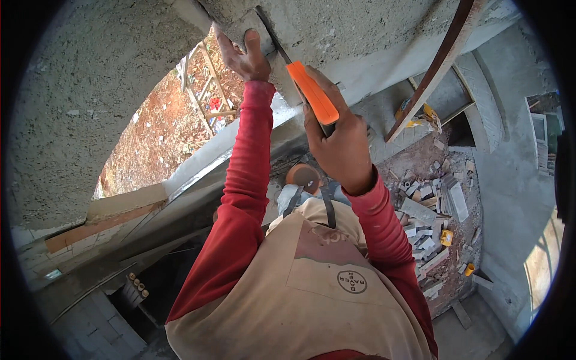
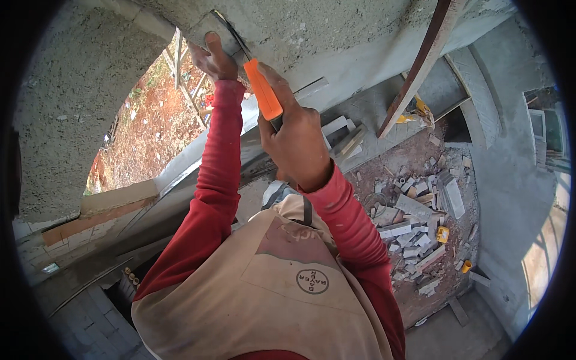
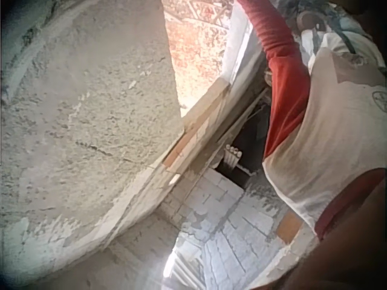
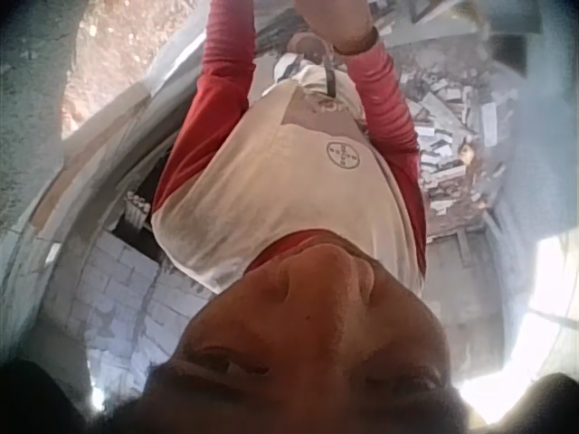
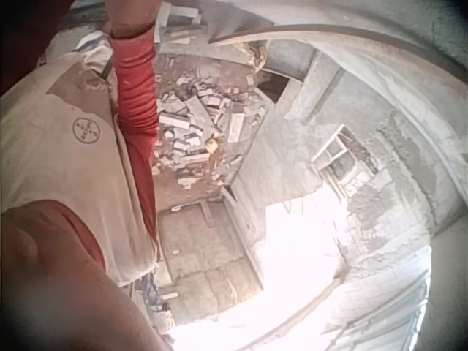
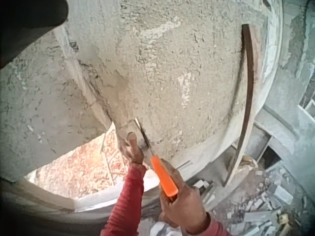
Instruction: Using a hand saw to cut and shape concrete blocks in a wall frame.
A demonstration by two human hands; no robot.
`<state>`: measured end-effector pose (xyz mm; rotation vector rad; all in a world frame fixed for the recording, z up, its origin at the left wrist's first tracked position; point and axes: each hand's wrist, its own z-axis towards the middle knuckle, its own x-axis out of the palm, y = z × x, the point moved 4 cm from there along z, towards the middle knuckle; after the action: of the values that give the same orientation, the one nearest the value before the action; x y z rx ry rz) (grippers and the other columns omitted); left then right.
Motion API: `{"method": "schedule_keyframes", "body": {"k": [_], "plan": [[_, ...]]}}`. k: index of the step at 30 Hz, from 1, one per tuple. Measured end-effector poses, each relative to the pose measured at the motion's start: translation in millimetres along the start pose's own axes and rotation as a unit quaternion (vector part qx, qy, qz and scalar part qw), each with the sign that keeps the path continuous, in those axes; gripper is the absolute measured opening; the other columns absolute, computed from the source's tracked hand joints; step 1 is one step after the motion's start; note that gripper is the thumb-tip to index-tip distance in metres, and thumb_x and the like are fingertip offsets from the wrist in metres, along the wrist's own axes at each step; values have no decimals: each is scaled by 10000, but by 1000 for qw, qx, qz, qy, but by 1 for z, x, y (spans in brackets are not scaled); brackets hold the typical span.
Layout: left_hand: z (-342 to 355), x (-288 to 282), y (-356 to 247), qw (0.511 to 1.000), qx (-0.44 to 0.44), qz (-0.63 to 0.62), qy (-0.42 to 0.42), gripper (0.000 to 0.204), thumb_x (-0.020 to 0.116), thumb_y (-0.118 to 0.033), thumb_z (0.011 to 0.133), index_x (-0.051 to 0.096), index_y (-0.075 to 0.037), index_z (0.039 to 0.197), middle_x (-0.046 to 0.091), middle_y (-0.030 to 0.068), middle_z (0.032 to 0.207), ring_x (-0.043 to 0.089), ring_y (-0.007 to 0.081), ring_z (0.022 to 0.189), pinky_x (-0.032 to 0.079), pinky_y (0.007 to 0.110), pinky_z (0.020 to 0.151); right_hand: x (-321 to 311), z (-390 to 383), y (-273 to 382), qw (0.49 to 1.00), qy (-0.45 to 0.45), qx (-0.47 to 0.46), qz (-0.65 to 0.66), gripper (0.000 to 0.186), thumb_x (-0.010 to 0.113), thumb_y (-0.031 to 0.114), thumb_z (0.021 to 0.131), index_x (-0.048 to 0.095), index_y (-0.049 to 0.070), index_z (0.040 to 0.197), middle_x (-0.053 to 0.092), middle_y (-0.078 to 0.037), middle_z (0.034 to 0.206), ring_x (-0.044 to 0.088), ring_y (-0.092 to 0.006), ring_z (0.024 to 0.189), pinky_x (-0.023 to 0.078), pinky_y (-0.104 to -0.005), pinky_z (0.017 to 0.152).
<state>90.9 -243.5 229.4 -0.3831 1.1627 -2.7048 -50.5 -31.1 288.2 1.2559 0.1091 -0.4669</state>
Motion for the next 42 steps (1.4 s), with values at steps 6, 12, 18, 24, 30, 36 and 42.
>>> {"method": "schedule_keyframes", "body": {"k": [6,12,18,24,30,36,42], "plan": [[0,-4,-14,1000,-2,-6,-4,1069,694,-640,797,308,75,1492,536,185,1355,555,259,1193,450,354,976,-57,-113,30,995,43,-39,-77,535,566,-60,869,443,-29,1389,586,-244,1311,667,-363,1043,576,-384,804],[2,5,-9,999,-9,-39,14,1066,710,-627,795,310,76,1489,544,169,1343,570,245,1157,467,343,958,10,10,-5,998,-38,-47,1,646,637,-55,815,453,64,1422,671,-241,991,671,-312,595,517,-384,544],[-4,-8,-7,1000,-9,-25,-5,1031,713,-601,805,322,65,1488,539,168,1346,569,242,1141,465,346,960,-46,-121,14,997,-12,5,-71,442,595,-19,898,543,17,1336,687,-205,1089,716,-284,719,538,-334,601],[-2,3,-5,1000,-3,-14,15,1031,693,-634,804,337,55,1484,556,149,1305,574,227,1119,470,347,939,11,0,-22,999,-40,-1,-17,357,626,19,878,600,3,1234,633,-156,710,585,-249,497,474,-323,495],[0,-4,-6,999,-26,-38,2,1050,730,-610,790,317,50,1494,542,149,1333,561,239,1175,459,358,983,-27,-96,-8,997,-5,6,-71,575,616,-44,794,518,20,1357,682,-201,1154,730,-322,798,589,-343,643],[1,6,-4,998,-33,-58,13,1060,749,-599,786,306,45,1501,518,165,1369,541,254,1205,457,364,992,0,-44,-34,996,10,79,-49,595,628,-42,788,515,37,1367,695,-208,921,708,-333,699,548,-347,581],[-1,-10,11,999,2,-37,4,1013,734,-600,796,347,29,1489,530,157,1352,555,247,1183,466,366,978,-19,-68,-13,996,19,40,-82,600,630,-36,789,509,37,1372,692,-196,1022,715,-328,721,565,-336,602]]}}
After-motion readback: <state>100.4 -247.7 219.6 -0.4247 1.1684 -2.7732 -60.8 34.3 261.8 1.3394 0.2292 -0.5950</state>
